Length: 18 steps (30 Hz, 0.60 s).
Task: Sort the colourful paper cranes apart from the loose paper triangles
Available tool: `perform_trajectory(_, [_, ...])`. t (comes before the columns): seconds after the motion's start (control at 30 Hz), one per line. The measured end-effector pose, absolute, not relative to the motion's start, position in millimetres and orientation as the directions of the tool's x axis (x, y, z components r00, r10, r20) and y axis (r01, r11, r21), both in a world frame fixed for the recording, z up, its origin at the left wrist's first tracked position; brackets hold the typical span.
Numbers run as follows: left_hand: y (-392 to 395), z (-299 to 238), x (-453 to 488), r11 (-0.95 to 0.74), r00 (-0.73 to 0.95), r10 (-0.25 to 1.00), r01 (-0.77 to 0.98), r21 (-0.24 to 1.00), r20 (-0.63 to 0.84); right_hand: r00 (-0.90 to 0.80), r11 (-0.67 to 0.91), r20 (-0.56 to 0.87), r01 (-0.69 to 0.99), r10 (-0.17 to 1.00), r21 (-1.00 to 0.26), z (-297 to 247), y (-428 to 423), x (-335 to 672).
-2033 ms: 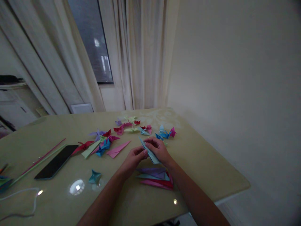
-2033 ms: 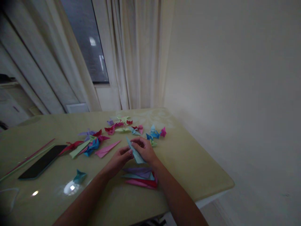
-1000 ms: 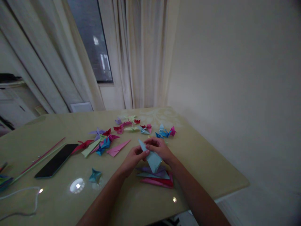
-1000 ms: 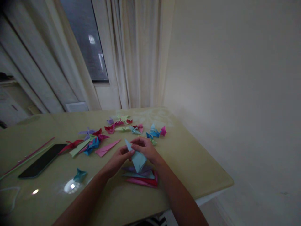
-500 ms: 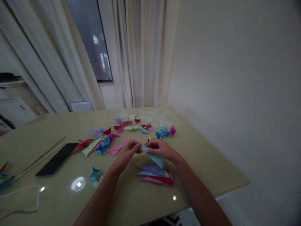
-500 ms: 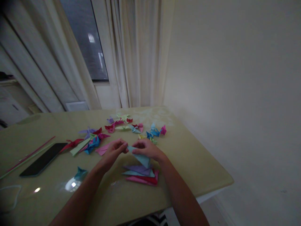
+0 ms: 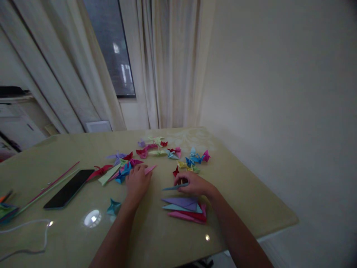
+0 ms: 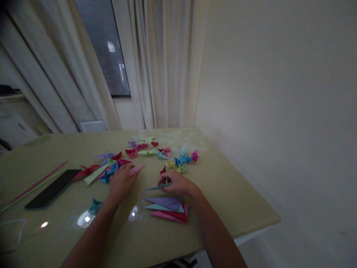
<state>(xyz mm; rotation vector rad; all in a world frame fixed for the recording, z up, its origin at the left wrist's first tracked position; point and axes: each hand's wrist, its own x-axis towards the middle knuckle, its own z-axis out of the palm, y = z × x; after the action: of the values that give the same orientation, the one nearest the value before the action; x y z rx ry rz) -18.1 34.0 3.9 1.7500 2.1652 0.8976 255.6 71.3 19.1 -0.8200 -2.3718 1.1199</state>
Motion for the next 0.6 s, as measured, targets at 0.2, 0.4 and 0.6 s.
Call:
perform_trajectory(0.2, [31.2,-0.9,-24.6,0.21,-0.281,0.949,0.903,0.375,0.144,-0.798,0.598,0.029,0.427,0.603,-0.679,18.0,64.7,251.8])
perform_trajectory(0.4, [40.2,5.4,-23.5,0.07,-0.209,0.958,0.832,0.55,0.195,-0.766,0.589,0.058,0.441,0.641,-0.677,20.7,63.7,252.6])
perform_trajectory(0.6, [42.8,10.0,-12.4,-0.11,-0.254,0.951,0.262,0.959,0.179,-0.791,0.47,-0.089,0.446,0.605,-0.762,22.2,61.6,254.8])
